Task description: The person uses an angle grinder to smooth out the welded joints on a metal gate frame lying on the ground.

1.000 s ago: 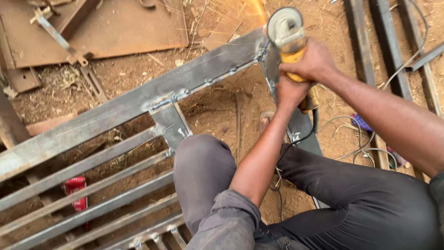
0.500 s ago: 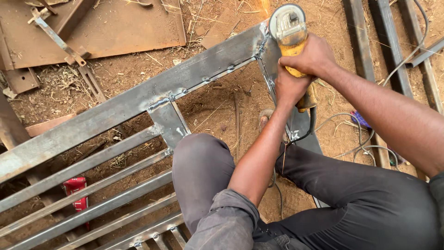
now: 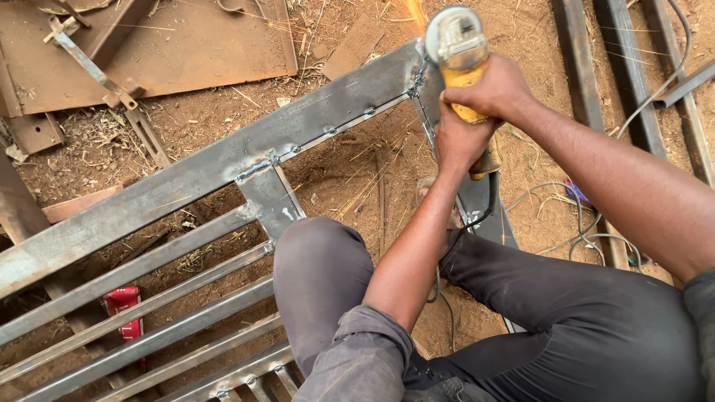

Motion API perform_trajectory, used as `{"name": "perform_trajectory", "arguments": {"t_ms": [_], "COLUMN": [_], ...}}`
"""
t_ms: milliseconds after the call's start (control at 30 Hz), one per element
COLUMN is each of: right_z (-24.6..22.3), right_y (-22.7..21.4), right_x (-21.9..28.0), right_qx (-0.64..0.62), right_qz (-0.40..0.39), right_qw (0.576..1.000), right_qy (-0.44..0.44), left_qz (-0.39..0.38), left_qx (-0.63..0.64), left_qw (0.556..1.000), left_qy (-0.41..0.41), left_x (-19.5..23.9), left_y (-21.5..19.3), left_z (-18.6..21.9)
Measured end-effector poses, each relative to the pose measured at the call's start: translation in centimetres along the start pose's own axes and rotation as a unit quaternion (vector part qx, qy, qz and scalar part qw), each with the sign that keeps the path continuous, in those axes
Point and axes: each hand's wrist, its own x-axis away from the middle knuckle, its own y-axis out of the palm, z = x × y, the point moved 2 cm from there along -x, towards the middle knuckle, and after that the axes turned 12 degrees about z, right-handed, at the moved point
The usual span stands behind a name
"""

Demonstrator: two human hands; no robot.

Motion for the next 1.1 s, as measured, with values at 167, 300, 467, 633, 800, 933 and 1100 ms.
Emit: {"name": "perform_trajectory", "arguments": {"t_ms": [167, 300, 467, 633, 800, 933, 1100], "right_z": [-1.2, -1.5, -1.7, -1.5, -1.9, -1.6, -1.4], "right_y": [1.4, 1.0, 0.6, 1.5, 0.9, 1.3, 1.7], "right_x": [0.0, 0.9, 2.3, 3.0, 3.1, 3.3, 3.0], "right_qx": [0.054, 0.038, 0.030, 0.000, -0.028, -0.003, 0.008], "right_qz": [0.037, -0.002, 0.009, 0.029, 0.022, 0.021, 0.016], "right_qw": [0.998, 0.999, 0.995, 0.997, 0.998, 0.999, 1.000], "right_qy": [-0.019, -0.027, -0.090, -0.076, -0.045, -0.032, -0.019], "left_qz": [0.018, 0.037, 0.097, 0.120, 0.091, 0.076, 0.073], "left_qx": [0.051, 0.057, 0.110, 0.084, 0.080, 0.070, 0.071], "left_qw": [0.998, 0.997, 0.989, 0.989, 0.992, 0.995, 0.995], "left_qy": [0.031, 0.024, 0.029, 0.008, 0.025, 0.007, 0.010], "left_x": [-0.6, -0.1, 1.0, 1.7, 2.0, 2.2, 2.5], "left_y": [-1.0, -0.2, 1.3, 1.3, -0.6, -1.0, -1.4], "left_z": [-1.8, -2.8, -3.8, -4.6, -3.2, -3.1, -3.1]}}
